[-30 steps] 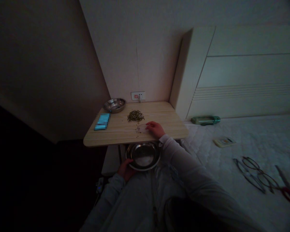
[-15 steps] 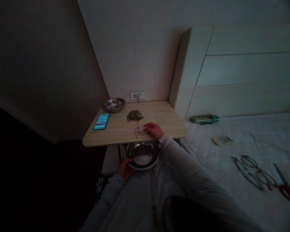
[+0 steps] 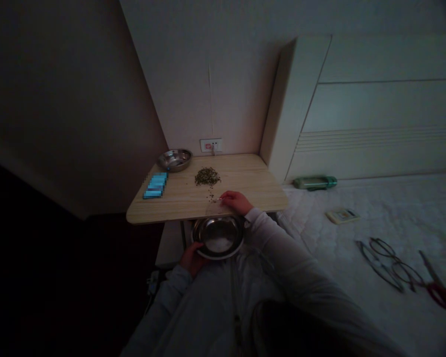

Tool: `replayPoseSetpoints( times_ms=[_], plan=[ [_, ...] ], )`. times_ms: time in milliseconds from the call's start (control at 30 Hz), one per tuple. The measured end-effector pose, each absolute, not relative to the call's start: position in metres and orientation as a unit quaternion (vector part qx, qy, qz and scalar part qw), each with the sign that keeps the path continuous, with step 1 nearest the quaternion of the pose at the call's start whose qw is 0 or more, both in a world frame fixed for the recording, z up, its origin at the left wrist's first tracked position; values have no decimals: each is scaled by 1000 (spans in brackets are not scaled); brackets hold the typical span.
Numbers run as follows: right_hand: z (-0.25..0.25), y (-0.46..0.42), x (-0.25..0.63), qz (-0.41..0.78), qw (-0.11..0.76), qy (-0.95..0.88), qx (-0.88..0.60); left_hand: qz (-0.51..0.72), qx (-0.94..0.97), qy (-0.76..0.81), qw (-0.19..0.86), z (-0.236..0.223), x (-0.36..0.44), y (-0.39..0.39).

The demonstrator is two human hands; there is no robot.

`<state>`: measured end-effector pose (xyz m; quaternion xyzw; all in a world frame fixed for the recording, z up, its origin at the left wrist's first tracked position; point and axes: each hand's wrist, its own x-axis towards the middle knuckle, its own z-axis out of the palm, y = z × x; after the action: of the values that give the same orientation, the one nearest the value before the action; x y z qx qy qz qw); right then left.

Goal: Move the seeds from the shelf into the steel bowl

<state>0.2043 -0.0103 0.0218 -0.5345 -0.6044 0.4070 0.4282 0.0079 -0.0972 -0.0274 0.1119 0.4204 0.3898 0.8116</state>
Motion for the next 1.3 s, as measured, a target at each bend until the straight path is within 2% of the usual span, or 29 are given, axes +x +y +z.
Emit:
replayPoseSetpoints(
  times_ms=[167,267,400,600,933,1300],
  plan=[
    [25,-11,204,423,426,-593,-536,400,122,435,798,-25,9,-98],
    [24,-8,205,417,475,-562,-533,399,130,441,793,-24,10,-99],
    [21,-2,206,336,544,-532,-555,399,126,438,796,-25,9,-98],
    [20,-1,205,285,516,-551,-591,391,120,417,812,-29,7,-97],
    [19,-2,206,290,497,-562,-594,396,127,404,815,-33,7,-97],
    [18,0,206,290,514,-563,-579,407,120,413,806,-33,7,-97]
  ],
)
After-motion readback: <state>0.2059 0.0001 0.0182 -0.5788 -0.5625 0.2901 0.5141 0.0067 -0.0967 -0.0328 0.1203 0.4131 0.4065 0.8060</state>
